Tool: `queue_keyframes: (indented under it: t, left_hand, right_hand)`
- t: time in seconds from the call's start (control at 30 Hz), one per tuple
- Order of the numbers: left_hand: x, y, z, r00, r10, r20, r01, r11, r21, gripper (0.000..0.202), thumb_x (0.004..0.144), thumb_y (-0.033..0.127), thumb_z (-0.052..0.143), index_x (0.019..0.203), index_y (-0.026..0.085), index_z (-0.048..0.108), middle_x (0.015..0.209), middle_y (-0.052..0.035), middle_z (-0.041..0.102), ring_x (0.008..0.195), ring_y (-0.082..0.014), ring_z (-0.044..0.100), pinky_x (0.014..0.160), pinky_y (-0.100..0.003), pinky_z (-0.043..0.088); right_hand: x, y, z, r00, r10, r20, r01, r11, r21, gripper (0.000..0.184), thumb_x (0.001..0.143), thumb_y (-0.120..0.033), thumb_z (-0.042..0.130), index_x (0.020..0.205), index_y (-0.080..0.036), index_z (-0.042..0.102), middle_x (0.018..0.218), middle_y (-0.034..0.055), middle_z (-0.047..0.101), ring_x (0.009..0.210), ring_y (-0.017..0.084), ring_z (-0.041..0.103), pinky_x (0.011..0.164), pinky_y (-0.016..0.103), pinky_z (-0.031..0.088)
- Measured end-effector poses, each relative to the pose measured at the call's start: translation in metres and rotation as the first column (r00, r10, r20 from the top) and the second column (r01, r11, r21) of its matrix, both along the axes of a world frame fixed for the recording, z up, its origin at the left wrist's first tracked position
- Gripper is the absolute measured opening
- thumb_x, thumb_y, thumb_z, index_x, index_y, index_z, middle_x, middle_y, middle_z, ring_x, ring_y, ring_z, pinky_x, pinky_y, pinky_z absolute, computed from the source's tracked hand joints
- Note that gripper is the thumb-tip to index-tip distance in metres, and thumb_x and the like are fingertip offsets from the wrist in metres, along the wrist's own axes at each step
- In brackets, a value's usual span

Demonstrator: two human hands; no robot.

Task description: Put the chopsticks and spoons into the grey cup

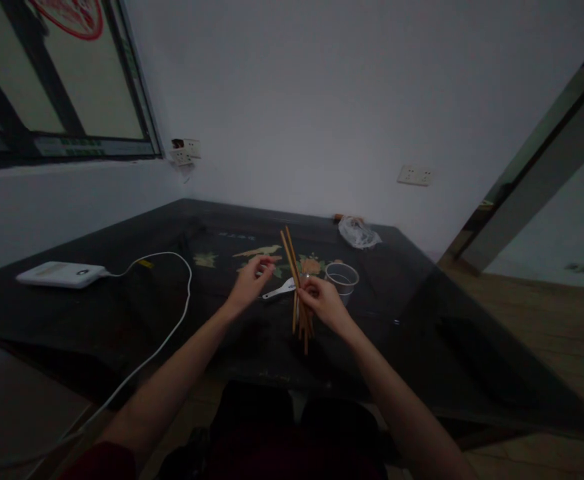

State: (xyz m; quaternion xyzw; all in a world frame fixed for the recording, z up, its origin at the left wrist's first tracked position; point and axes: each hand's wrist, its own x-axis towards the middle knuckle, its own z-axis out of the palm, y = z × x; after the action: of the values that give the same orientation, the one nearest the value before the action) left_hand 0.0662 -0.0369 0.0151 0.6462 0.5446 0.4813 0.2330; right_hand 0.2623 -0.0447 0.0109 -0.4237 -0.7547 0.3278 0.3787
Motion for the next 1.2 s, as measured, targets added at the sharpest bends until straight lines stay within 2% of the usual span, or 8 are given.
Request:
queue_keyframes:
  t: [0.13,0.33,0.47,0.63,0.8,0.9,1.0,1.2]
  left_hand:
    - [0.042,-0.010,0.004,0.948,-0.318,0.027,0.318,0.948,0.003,0.028,0.082,0.036,0.055,0.100,0.015,0.060,0.102,-0.0073,0.065,0.086,-0.0160,0.061,0.073,-0.026,0.050]
    - [0.089,-0.012,0.016,0.870,-0.489,0.057,0.487,0.872,0.044,0.024,0.083,0.031,0.056,0.095,0.013,0.065,0.098,-0.0081,0.068,0.091,-0.0188,0.063,0.081,-0.030,0.050]
    - [0.107,-0.011,0.012,0.856,-0.502,0.120,0.503,0.864,0.025,0.024,0.079,0.029,0.061,0.097,0.012,0.064,0.096,-0.0080,0.069,0.089,-0.0191,0.064,0.082,-0.031,0.051]
    - [0.113,-0.010,0.005,0.851,-0.497,0.169,0.488,0.868,0.092,0.030,0.075,0.031,0.066,0.099,0.014,0.062,0.090,-0.0064,0.068,0.084,-0.0181,0.064,0.077,-0.031,0.053]
    - [0.111,-0.004,0.015,0.871,-0.468,0.148,0.445,0.880,0.166,0.025,0.085,0.032,0.054,0.102,0.015,0.061,0.088,-0.0047,0.066,0.074,-0.0136,0.063,0.071,-0.027,0.052]
    - [0.113,-0.003,0.019,0.889,-0.446,0.106,0.424,0.888,0.175,0.024,0.084,0.031,0.054,0.101,0.016,0.062,0.091,-0.0051,0.067,0.078,-0.0147,0.063,0.071,-0.026,0.051]
    - [0.119,-0.008,0.018,0.883,-0.468,0.042,0.454,0.873,0.180,0.023,0.081,0.032,0.059,0.097,0.016,0.065,0.094,-0.0063,0.068,0.084,-0.0166,0.063,0.074,-0.027,0.050]
    - [0.126,-0.017,0.016,0.865,-0.500,0.038,0.485,0.854,0.190,0.022,0.079,0.030,0.062,0.093,0.014,0.067,0.089,-0.0068,0.069,0.080,-0.0166,0.063,0.072,-0.028,0.051]
  right_hand:
    - [0.029,-0.014,-0.001,0.994,-0.027,-0.105,0.035,0.996,0.077,0.016,0.079,-0.033,0.055,0.080,-0.017,0.057,0.068,0.0011,0.061,0.061,0.014,0.058,0.053,0.021,0.043]
    - [0.060,-0.029,-0.002,0.989,-0.142,-0.051,0.148,0.977,0.152,0.019,0.079,-0.030,0.057,0.091,-0.016,0.060,0.076,0.0038,0.066,0.064,0.014,0.061,0.056,0.022,0.045]
    - [0.074,-0.034,-0.008,0.988,-0.142,-0.058,0.149,0.978,0.149,0.017,0.080,-0.027,0.056,0.093,-0.017,0.061,0.081,0.0048,0.068,0.071,0.015,0.063,0.059,0.023,0.047]
    - [0.082,-0.037,-0.014,0.989,-0.122,-0.086,0.132,0.982,0.136,0.014,0.080,-0.025,0.056,0.092,-0.018,0.060,0.085,0.0047,0.067,0.074,0.016,0.063,0.059,0.023,0.047]
    - [0.087,-0.041,-0.016,0.981,-0.149,-0.122,0.162,0.981,0.108,0.013,0.080,-0.024,0.056,0.091,-0.019,0.057,0.085,0.0042,0.066,0.075,0.016,0.062,0.058,0.023,0.046]
    - [0.089,-0.043,-0.016,0.983,-0.142,-0.114,0.156,0.980,0.122,0.016,0.080,-0.024,0.056,0.095,-0.019,0.056,0.088,0.0041,0.065,0.077,0.016,0.062,0.059,0.023,0.046]
    - [0.089,-0.045,-0.015,0.987,-0.132,-0.089,0.144,0.979,0.144,0.019,0.080,-0.023,0.056,0.099,-0.019,0.056,0.090,0.0042,0.065,0.077,0.016,0.061,0.058,0.023,0.045]
    - [0.086,-0.050,-0.003,0.985,-0.157,-0.071,0.167,0.970,0.179,0.014,0.082,-0.027,0.055,0.092,-0.018,0.060,0.084,0.0044,0.067,0.075,0.016,0.062,0.058,0.023,0.045]
